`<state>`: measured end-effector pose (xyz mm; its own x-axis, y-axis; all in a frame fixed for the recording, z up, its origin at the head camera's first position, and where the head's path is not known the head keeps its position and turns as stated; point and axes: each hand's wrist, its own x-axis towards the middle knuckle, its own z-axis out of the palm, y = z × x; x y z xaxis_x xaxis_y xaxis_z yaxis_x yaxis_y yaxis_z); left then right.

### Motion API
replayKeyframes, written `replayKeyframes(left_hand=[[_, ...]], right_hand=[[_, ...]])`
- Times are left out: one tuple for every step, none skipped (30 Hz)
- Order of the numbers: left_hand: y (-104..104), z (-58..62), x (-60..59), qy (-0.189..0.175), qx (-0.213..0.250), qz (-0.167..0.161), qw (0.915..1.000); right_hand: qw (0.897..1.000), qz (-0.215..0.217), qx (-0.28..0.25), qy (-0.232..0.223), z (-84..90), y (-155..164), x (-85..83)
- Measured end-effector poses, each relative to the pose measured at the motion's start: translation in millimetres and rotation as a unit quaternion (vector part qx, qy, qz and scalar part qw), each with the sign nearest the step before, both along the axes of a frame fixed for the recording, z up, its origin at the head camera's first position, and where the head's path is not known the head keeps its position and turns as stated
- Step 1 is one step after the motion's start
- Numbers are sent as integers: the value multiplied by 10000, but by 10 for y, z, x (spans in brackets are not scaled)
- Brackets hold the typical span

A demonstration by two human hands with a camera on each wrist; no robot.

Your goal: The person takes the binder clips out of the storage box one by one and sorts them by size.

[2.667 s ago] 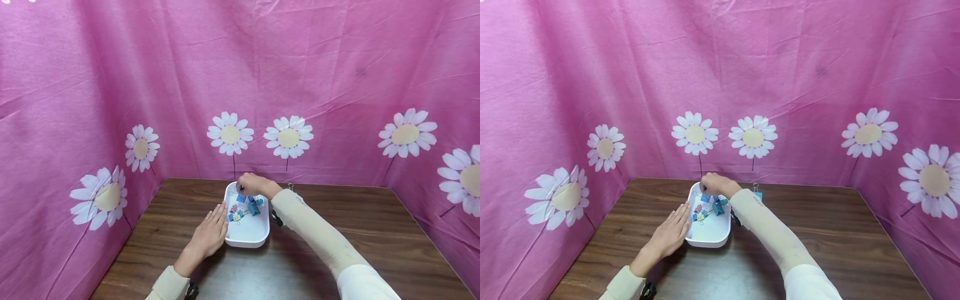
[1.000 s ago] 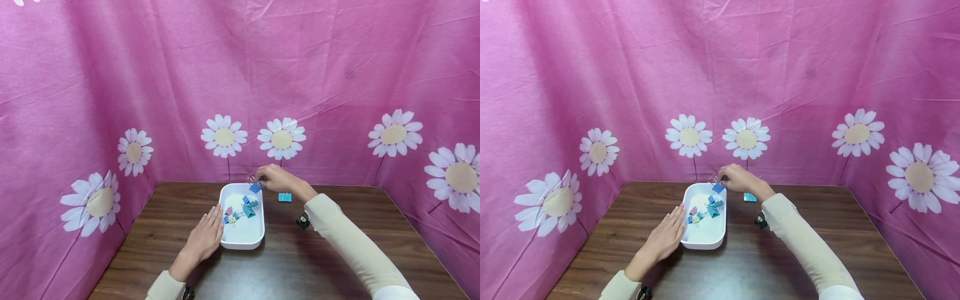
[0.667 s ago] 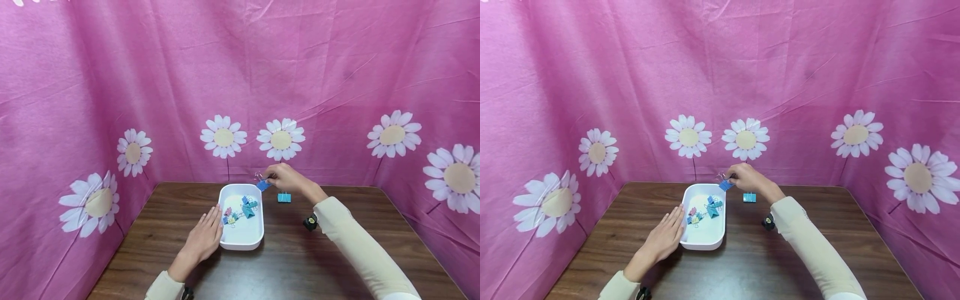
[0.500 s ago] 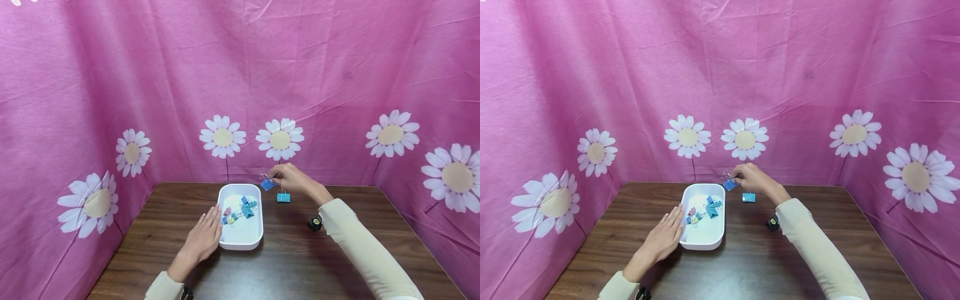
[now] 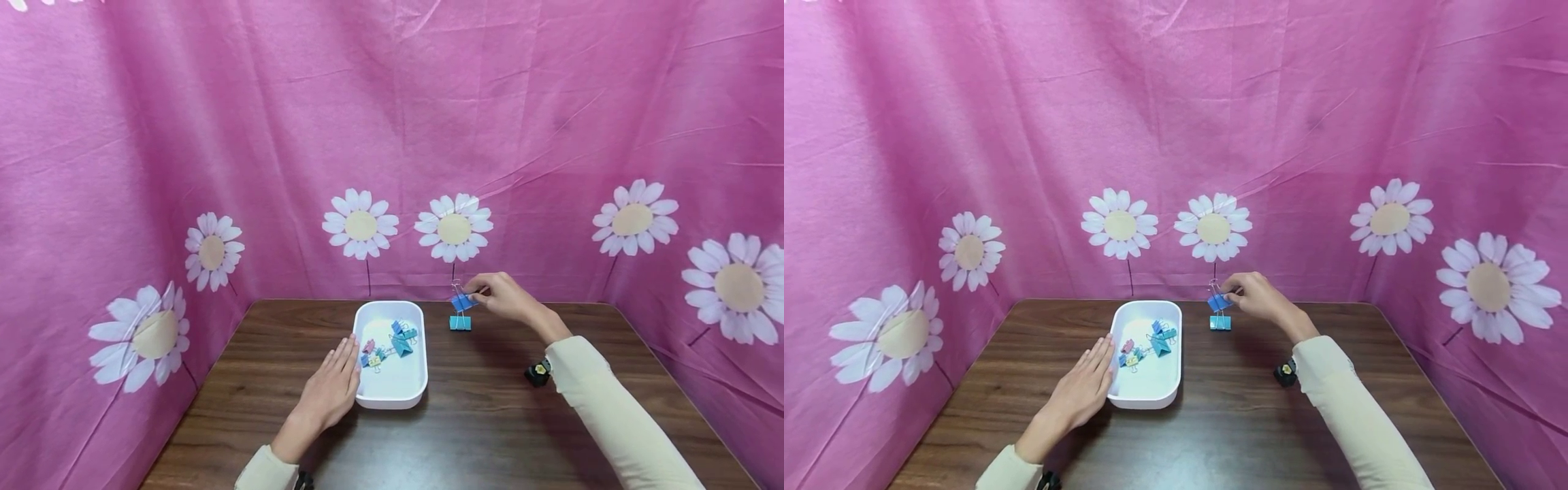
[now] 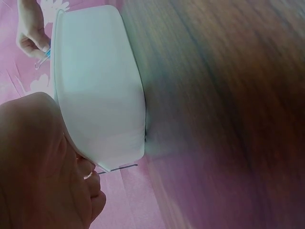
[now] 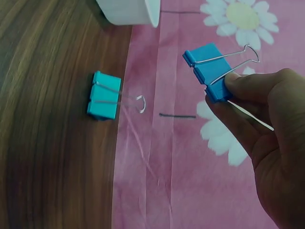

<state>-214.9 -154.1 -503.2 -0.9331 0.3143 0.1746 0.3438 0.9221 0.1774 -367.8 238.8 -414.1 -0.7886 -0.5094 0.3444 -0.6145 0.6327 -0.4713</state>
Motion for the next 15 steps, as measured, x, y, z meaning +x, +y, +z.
replayKeyframes(left_hand=[[1, 1, 0, -4, 7, -2, 10000], [1, 2, -1, -9, 5, -1, 10000], [1, 3, -2, -5, 9, -1, 10000], [3, 4, -1, -1, 2, 0, 10000], [4, 4, -1, 10, 5, -1, 10000], [5, 4, -1, 18, -8, 0, 10000], [6, 4, -2, 30, -17, 0, 10000], [7, 3, -3, 42, -25, 0, 10000], [7, 3, -3, 56, -32, -2, 10000], [8, 2, -4, 63, -41, 1, 10000], [9, -1, -5, 67, -39, 7, 10000], [10, -2, -3, 67, -50, 15, 10000], [10, -4, -1, 67, -43, 22, 10000], [10, -8, 1, 54, -41, 34, 10000], [10, -11, 4, 43, -39, 44, 10000]], right_hand=[[10000, -10, -10, 12, -11, 33, 2], [10000, -34, -28, 11, -21, 63, 4], [10000, -57, -37, 28, -31, 96, 5], [9999, -90, -54, 49, -39, 129, 6], [9999, -123, -60, 86, -49, 162, 6], [9998, -160, -77, 106, -58, 194, 7], [9997, -195, -89, 133, -69, 227, 5], [9995, -248, -100, 137, -77, 257, 6], [9994, -289, -104, 169, -86, 284, 6], [9992, -320, -120, 199, -97, 310, 6], [9991, -330, -126, 218, -108, 334, 7], [9991, -344, -139, 220, -119, 358, 8], [9990, -354, -146, 228, -134, 382, 9], [9989, -373, -156, 233, -148, 403, 13], [9989, -378, -171, 234, -166, 424, 15]])
